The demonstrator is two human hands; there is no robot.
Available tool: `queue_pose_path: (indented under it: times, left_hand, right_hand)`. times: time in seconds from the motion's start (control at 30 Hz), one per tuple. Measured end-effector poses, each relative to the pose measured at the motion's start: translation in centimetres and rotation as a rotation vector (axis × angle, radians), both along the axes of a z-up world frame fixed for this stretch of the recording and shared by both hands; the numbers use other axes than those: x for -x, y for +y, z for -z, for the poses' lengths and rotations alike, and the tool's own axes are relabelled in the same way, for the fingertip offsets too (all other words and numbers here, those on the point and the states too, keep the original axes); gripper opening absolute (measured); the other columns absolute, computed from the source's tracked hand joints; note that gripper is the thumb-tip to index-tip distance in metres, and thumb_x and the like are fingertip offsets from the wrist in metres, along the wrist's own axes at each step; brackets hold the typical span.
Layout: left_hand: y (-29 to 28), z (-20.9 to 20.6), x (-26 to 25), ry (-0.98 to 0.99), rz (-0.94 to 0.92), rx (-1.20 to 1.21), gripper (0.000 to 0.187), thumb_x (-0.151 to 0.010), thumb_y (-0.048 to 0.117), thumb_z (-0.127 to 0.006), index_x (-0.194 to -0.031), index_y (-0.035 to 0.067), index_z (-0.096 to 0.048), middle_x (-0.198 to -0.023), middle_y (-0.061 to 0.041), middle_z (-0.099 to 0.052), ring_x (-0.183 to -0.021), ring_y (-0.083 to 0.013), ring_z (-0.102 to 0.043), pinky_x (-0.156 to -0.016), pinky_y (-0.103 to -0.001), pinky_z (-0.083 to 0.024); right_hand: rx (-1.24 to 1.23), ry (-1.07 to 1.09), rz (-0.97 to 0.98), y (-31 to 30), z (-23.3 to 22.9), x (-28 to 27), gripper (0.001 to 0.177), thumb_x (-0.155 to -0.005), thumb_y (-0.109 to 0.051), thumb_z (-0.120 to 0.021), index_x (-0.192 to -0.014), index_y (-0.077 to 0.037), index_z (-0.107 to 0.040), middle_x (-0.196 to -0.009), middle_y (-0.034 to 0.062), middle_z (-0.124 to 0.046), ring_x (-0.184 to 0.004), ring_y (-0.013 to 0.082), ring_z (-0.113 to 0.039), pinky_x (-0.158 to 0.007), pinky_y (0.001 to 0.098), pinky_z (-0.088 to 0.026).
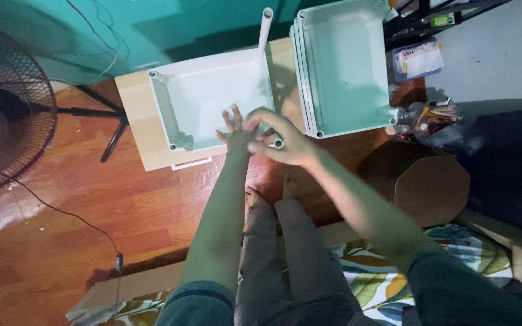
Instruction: The person assembles a white plastic storage unit by inserting cylindrical legs into the corner sockets of the base. They repeatedly insert and remove the legs to fit them securely, then place a second plastic tray on top of the assembled base.
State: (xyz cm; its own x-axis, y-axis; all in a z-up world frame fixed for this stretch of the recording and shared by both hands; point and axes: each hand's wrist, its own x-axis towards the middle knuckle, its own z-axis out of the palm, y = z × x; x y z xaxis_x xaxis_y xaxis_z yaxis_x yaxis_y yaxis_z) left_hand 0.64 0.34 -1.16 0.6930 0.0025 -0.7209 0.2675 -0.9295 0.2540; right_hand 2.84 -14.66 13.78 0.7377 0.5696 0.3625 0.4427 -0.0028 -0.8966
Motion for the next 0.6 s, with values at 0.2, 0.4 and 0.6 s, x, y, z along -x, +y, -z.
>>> queue_pose_path:
  times: [0.2, 0.4, 0.6]
  left_hand:
    - [-0.1, 0.3, 0.5, -0.091, 0.025, -0.049, 0.076, -0.085, 0.050, -0.069, -0.148, 0.050, -0.027, -0.163, -0.013, 0.020, -0.147, -0.0432, 0.022, -0.106, -0.080, -0.010]
    - [-0.2, -0.9, 0.7, -0.119, 0.015, -0.028, 0.083, -0.082, 0.051, -0.070, -0.149, 0.051, -0.022, -0.161, -0.013, 0.019, -0.145, -0.0432, 0.021, -0.104, -0.081, -0.008]
    - [-0.1, 0.0, 0.5, -0.113, -0.022, -0.012, 0.057, -0.092, 0.059, -0.065, -0.141, 0.046, -0.039, -0.165, -0.012, 0.017, -0.149, -0.0435, 0.020, -0.108, -0.081, -0.006]
  right_hand:
    - [0.368, 0.457, 0.107, 0.6, 1.5, -0.7, 0.037, -0.102, -0.032, -0.053, -0.082, -0.005, -0.071, -0.068, 0.0038, -0.067, -0.064, 0.0138, -0.064, -0.066, 0.0280, -0.051]
    - [-0.311, 0.587, 0.957, 3.8, 3.8, 1.0, 0.033, -0.102, -0.025, -0.052, -0.081, -0.002, -0.062, -0.075, 0.0021, -0.060, -0.069, 0.0104, -0.055, -0.067, 0.0282, -0.043]
    - [0.077, 0.206, 0.034, 0.6, -1.4, -0.1, 0.028, -0.100, -0.024, -0.062, -0.085, 0.000, -0.059, -0.085, 0.0076, -0.058, -0.084, 0.0128, -0.056, -0.079, 0.0288, -0.047]
